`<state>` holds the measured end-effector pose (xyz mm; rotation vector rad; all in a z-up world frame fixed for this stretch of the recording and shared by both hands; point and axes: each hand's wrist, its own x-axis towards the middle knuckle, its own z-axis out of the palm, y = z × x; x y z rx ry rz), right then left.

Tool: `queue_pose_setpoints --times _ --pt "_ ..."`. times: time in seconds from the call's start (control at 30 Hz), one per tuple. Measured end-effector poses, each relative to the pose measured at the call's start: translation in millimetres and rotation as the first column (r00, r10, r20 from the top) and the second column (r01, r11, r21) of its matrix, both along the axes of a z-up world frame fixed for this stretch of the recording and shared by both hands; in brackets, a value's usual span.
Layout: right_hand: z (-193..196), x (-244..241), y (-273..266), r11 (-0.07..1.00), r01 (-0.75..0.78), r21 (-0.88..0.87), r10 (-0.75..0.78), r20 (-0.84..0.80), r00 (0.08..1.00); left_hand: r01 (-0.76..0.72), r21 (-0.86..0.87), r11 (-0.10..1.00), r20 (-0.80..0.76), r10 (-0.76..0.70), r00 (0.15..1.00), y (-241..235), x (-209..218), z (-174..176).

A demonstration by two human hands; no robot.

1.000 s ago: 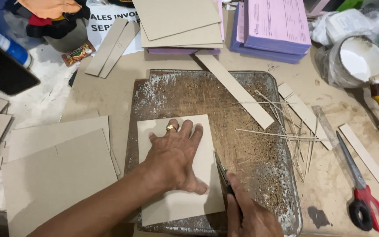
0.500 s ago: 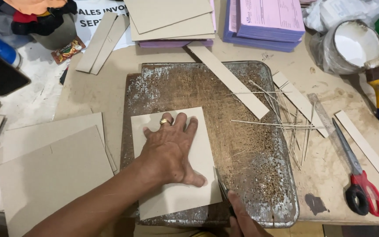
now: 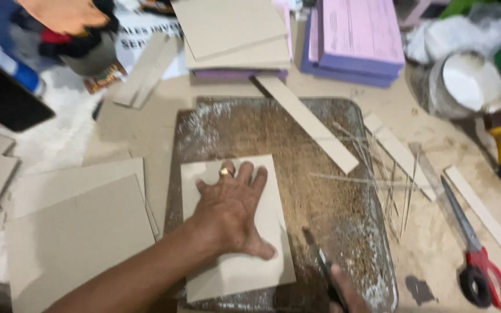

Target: Preparing cardboard bases by cutting sheets to size with a utility knife and organizing them into stacks.

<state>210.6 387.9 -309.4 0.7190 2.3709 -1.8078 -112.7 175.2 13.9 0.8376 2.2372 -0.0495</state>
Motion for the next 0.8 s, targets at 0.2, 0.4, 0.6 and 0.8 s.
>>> queue_pose_setpoints --times 0.2,0.4,0.6,0.8 --pt "248.3 -168.9 -88.6 0.733 0.2 0.651 -0.196 -0.08 0.977 -0.017 -0.062 0.998 0.058 0.021 0.998 4.4 0.7 18.0" --pt "243.6 -210.8 -80.4 0.82 -0.118 0.561 0.122 0.031 0.992 -0.014 -0.09 0.996 0.067 0.021 0.998 8.0 -1.9 20.1" --pt "248.5 -213.4 -82.5 0.857 -0.125 0.501 0.05 0.162 0.986 -0.019 -0.114 0.993 0.113 0.031 0.993 10.8 -4.0 23.1" --pt "248.8 -214.7 -81.4 0.825 -0.146 0.546 0.098 0.117 0.988 -0.011 -0.125 0.992 0.111 0.025 0.994 11.7 -4.8 22.9"
